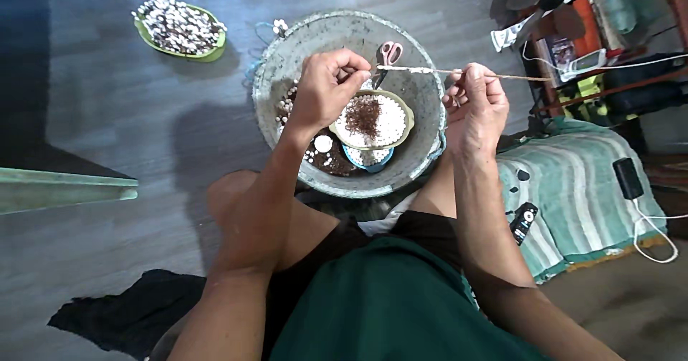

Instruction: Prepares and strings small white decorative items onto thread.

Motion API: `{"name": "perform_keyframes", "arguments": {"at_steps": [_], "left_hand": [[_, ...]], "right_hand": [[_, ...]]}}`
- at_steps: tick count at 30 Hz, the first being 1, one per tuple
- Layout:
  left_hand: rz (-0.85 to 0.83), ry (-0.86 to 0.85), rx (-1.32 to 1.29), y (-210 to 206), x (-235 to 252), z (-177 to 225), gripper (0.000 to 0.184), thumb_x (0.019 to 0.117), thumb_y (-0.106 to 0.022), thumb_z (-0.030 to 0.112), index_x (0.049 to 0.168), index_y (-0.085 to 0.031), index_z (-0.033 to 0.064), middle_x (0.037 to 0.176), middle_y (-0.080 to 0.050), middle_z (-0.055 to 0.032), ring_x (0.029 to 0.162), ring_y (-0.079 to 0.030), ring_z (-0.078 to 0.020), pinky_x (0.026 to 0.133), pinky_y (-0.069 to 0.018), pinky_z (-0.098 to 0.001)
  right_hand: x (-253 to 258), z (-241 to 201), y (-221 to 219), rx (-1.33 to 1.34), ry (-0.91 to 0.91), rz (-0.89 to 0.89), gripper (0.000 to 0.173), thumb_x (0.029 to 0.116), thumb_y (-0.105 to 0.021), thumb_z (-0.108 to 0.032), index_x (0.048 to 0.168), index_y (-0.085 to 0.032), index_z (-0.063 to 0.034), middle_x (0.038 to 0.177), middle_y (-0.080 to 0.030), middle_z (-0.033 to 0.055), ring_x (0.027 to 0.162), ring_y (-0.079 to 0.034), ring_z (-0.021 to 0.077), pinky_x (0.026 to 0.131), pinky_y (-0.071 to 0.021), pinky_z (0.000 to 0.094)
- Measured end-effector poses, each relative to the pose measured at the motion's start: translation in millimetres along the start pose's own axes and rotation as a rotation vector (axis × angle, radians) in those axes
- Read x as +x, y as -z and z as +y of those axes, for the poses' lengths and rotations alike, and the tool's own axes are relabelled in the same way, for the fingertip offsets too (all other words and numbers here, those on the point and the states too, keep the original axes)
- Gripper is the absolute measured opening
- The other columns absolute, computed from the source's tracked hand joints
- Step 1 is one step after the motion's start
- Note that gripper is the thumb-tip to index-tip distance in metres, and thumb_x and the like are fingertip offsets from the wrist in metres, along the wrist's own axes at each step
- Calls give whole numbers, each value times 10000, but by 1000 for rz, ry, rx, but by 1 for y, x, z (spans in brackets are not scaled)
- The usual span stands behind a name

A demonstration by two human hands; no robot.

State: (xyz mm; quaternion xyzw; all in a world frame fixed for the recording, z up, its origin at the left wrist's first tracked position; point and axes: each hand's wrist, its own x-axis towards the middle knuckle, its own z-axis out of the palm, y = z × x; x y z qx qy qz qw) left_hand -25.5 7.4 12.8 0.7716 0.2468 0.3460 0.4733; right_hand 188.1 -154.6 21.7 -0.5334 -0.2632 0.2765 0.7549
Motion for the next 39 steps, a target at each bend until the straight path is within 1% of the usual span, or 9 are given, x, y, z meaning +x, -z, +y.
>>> {"name": "perform_keyframes", "arguments": {"at_steps": [3,6,17,22,25,27,31,35,39], "left_hand": [[-4,17,-9,0,-1,0,112,976,-691,132,1047,-745,66,839,-724,15,650,-630,-16,615,-545,-204],[-8,14,0,1,0,1,117,981,-687,145,1047,-746,69,842,-723,15,656,-632,-20,620,-544,-206],[1,-14,73,0,0,-2,122,986,-683,165,1046,-757,88,876,-722,15,657,-615,-16,625,-530,-199],[-13,-17,79,1,1,-4,129,991,-675,170,1052,-756,90,904,-717,8,676,-622,-27,642,-543,-215],[-6,-11,78,1,1,-4,127,988,-681,173,1048,-759,94,905,-715,9,681,-618,-27,650,-537,-215],[-8,-6,87,2,0,-3,126,990,-680,177,1049,-758,98,906,-721,13,688,-625,-25,660,-542,-216],[-14,-7,93,0,1,-2,122,988,-680,164,1051,-762,100,932,-719,5,695,-625,-24,664,-545,-209],[-17,-3,100,2,0,-1,128,989,-674,168,1049,-760,94,934,-717,2,693,-625,-26,660,-542,-208],[-13,-14,120,1,1,-2,131,992,-673,170,1055,-765,102,933,-709,9,700,-606,-20,661,-521,-200]], "right_hand": [[-1,0,0,5,12,-8,151,1070,-553,-135,1116,-654,-32,1008,-716,97,817,-682,148,727,-591,293],[-13,-6,2,-65,-18,-55,166,1091,-520,-184,1166,-625,-80,1076,-693,42,873,-669,105,776,-579,242],[-13,-8,3,-92,-5,-59,174,1099,-496,-177,1167,-622,-78,1102,-697,46,885,-676,114,783,-583,256],[3,0,2,-44,23,-49,161,1080,-533,-151,1115,-646,-42,1005,-715,83,809,-681,142,732,-592,300],[-1,-2,3,-59,27,-54,172,1084,-523,-153,1133,-648,-45,1041,-717,82,834,-684,143,744,-592,293],[-11,-9,2,-104,4,-78,178,1101,-486,-178,1174,-618,-83,1109,-699,39,891,-676,110,792,-582,255],[1,0,2,-46,29,-45,160,1078,-536,-144,1111,-650,-37,1012,-715,92,811,-680,148,734,-590,300],[-12,-8,3,-108,-4,-71,180,1100,-493,-177,1178,-620,-78,1102,-700,44,879,-677,113,788,-585,256],[-1,-7,6,-71,41,-46,173,1090,-510,-157,1120,-645,-54,1034,-712,77,836,-685,150,754,-595,306]]}}
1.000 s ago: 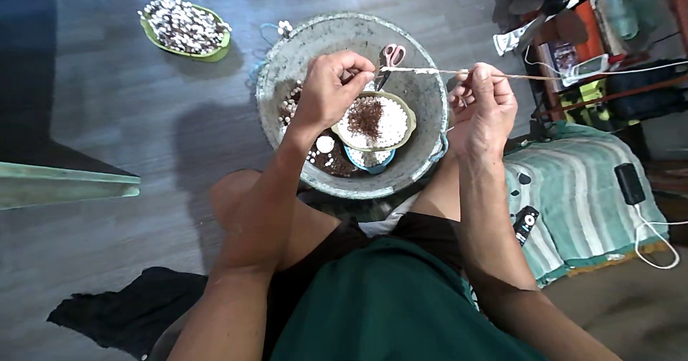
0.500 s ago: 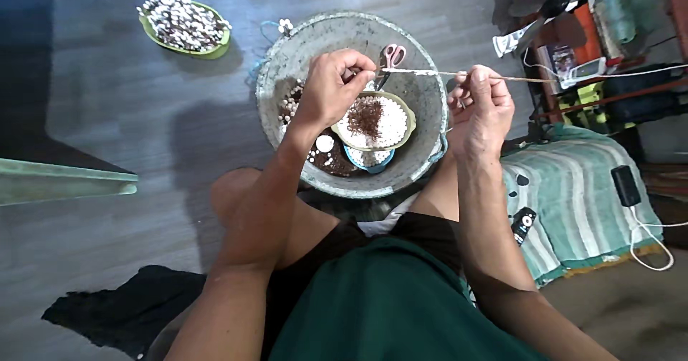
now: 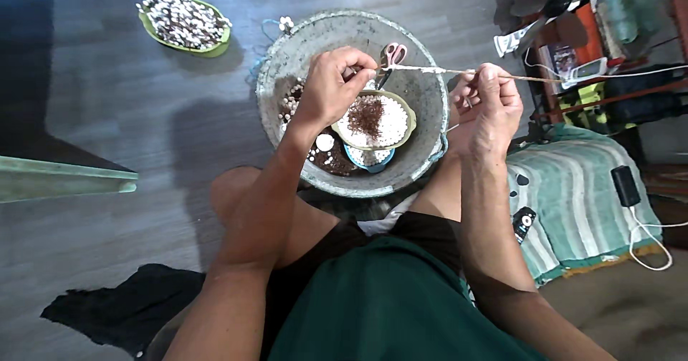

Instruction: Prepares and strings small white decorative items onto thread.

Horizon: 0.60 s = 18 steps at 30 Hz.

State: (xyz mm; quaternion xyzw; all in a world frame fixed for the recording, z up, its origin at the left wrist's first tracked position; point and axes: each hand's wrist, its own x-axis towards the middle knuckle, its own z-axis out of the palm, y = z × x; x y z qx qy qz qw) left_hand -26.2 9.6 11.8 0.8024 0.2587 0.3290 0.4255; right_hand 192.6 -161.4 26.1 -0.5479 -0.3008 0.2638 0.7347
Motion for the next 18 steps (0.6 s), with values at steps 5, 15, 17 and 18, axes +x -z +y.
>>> {"name": "perform_keyframes", "arguments": {"at_steps": [5,15,17,18], "left_hand": [[-29,-10,31,-2,0,0,146,1010,-638,162,1059,-758,95,965,-705,-9,779,-628,-51,740,-531,-240],[-20,-39,73,-1,0,1,159,1013,-623,159,1058,-759,90,965,-711,-21,823,-646,-65,772,-535,-252],[-19,-38,79,-1,0,2,155,1009,-635,171,1059,-764,100,962,-709,-14,813,-639,-58,760,-531,-242],[-22,-37,83,-1,0,2,153,1007,-639,173,1057,-766,104,963,-709,-11,809,-638,-55,758,-530,-241]], "right_hand": [[11,2,-1,41,2,4,160,1085,-518,-147,1105,-645,-52,1001,-705,71,795,-671,135,719,-591,294],[4,3,-4,-42,48,-7,167,1080,-529,-146,1117,-652,-39,1021,-713,81,814,-684,153,745,-599,313],[9,5,-5,-36,71,-11,166,1076,-536,-134,1098,-656,-22,987,-719,96,781,-681,157,721,-594,319],[9,4,-6,-34,74,-13,166,1077,-534,-131,1098,-654,-18,985,-720,101,777,-681,157,717,-594,318]]}}
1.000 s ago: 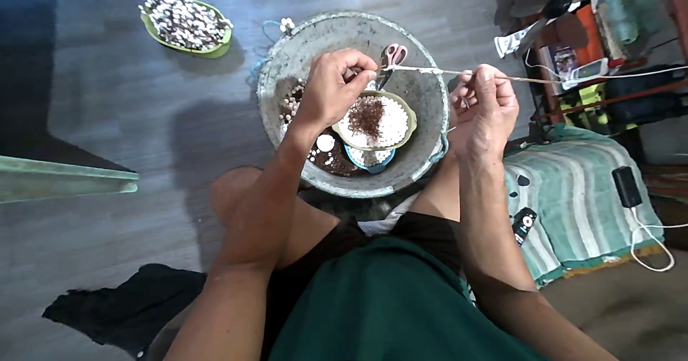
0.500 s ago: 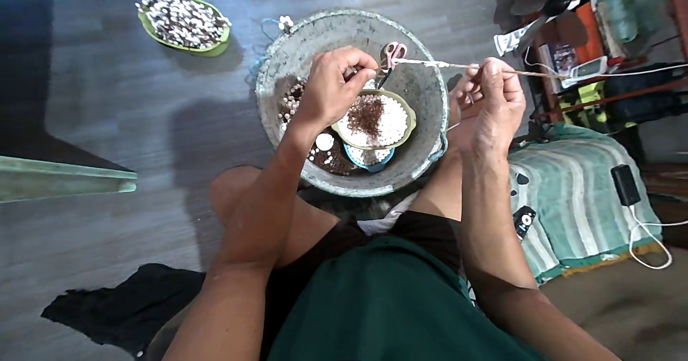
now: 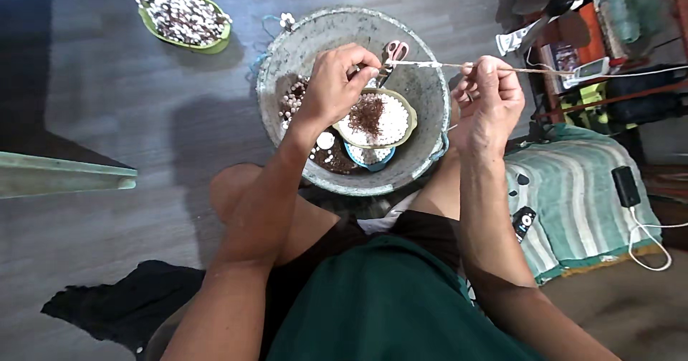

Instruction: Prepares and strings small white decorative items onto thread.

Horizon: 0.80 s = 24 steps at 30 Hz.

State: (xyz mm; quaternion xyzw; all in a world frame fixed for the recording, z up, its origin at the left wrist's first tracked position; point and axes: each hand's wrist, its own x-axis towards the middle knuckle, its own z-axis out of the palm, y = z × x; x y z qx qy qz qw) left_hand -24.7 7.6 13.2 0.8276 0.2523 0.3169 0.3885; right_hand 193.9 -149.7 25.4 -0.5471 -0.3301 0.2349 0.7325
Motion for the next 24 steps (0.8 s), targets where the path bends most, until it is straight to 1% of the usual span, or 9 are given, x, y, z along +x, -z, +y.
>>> {"name": "perform_keyframes", "arguments": {"at_steps": [7,9,13,16,20,22,23,24], "left_hand": [[-3,-17,15,0,-1,0,154,1007,-637,173,1046,-771,108,914,-689,-11,787,-621,-61,755,-516,-248],[-14,-16,13,0,-1,1,150,1007,-639,173,1047,-770,112,924,-693,-7,789,-623,-58,761,-523,-248],[-14,-21,9,0,-1,-1,150,1006,-637,165,1044,-770,106,926,-695,-12,773,-621,-61,753,-521,-249],[-18,-24,28,0,-1,-2,159,1012,-629,172,1050,-769,107,928,-694,-18,785,-627,-73,763,-527,-263],[-28,-19,36,0,-1,-2,158,1012,-628,169,1057,-766,107,939,-692,-20,787,-624,-73,765,-524,-259],[-31,-22,38,-1,-1,-2,159,1010,-629,171,1051,-768,105,942,-695,-23,794,-631,-78,771,-531,-268],[-34,-29,43,-1,-1,-3,162,1011,-627,177,1049,-768,106,946,-700,-24,807,-641,-84,784,-537,-282],[-34,-32,49,-1,-1,-3,163,1011,-626,181,1047,-768,108,946,-701,-24,814,-645,-88,791,-539,-289]], "right_hand": [[1,-1,1,9,1,-16,162,1080,-523,-131,1093,-649,-30,996,-716,90,776,-683,157,720,-600,324],[2,0,1,14,-6,-14,159,1078,-528,-130,1092,-651,-30,992,-717,92,773,-682,154,715,-597,315],[-1,-2,2,18,-15,-25,166,1079,-523,-132,1113,-647,-27,1010,-710,98,800,-681,165,737,-597,326],[-1,-3,2,25,-12,-15,167,1079,-517,-121,1111,-646,-19,1014,-712,104,797,-688,169,729,-601,326],[-2,-3,2,17,4,-8,159,1079,-518,-123,1103,-643,-28,1005,-710,98,781,-682,162,719,-599,318],[-7,-7,0,-22,4,-32,163,1081,-516,-126,1125,-640,-31,1022,-707,80,803,-679,145,744,-594,304],[-11,-10,0,-66,-9,-58,171,1092,-496,-142,1161,-621,-48,1051,-694,50,838,-673,118,780,-590,275],[-11,-10,1,-73,-7,-58,176,1093,-494,-144,1162,-622,-45,1051,-698,52,842,-676,121,782,-592,279]]}}
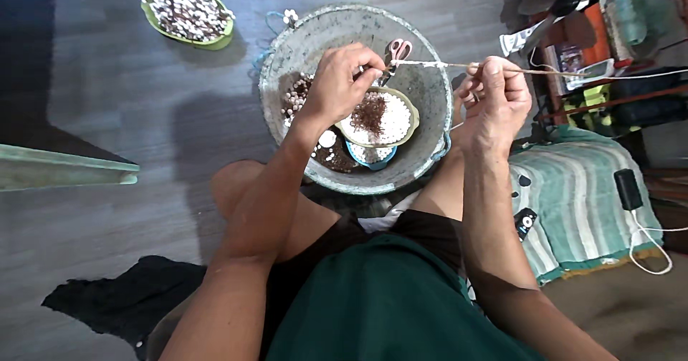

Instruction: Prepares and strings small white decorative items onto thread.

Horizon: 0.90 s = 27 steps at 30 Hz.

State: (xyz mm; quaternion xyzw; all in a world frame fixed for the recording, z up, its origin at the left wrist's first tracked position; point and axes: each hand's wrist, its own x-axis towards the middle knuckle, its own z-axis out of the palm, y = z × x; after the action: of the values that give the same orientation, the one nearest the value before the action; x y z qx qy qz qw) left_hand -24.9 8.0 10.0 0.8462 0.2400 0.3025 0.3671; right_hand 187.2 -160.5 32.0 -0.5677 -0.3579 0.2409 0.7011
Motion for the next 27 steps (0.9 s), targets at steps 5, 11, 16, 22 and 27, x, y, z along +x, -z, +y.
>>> {"name": "perform_keyframes", "arguments": {"at_steps": [5,11,16,22,27], "left_hand": [[-3,8,24,1,-1,2,166,1010,-624,178,1051,-771,112,959,-708,-29,848,-654,-101,809,-534,-299],[-19,11,48,2,-1,1,172,1010,-619,182,1053,-772,115,948,-699,-31,831,-646,-111,798,-531,-314],[-8,-2,46,1,-1,0,167,1009,-627,178,1055,-777,123,950,-702,-29,844,-652,-100,803,-535,-291],[-11,0,61,1,-1,0,174,1014,-616,179,1055,-777,126,947,-698,-24,826,-645,-101,793,-533,-300],[-23,-18,84,0,-1,-3,176,1014,-611,173,1053,-775,123,976,-709,-30,907,-672,-123,851,-548,-333]], "right_hand": [[-7,-5,-3,-22,-3,-5,171,1091,-497,-138,1176,-615,-48,1062,-687,39,856,-667,106,795,-583,258],[-8,-7,-2,-48,7,4,171,1093,-489,-137,1166,-618,-51,1051,-686,32,847,-662,97,776,-577,246],[11,10,3,-2,69,37,167,1071,-546,-125,1104,-657,-5,984,-715,103,771,-676,167,707,-591,328],[9,3,4,-23,45,12,168,1078,-535,-141,1117,-653,-28,997,-715,82,783,-680,154,725,-597,318],[8,0,3,-50,86,-9,162,1076,-533,-128,1125,-649,-25,1003,-708,77,781,-673,148,723,-594,312]]}}
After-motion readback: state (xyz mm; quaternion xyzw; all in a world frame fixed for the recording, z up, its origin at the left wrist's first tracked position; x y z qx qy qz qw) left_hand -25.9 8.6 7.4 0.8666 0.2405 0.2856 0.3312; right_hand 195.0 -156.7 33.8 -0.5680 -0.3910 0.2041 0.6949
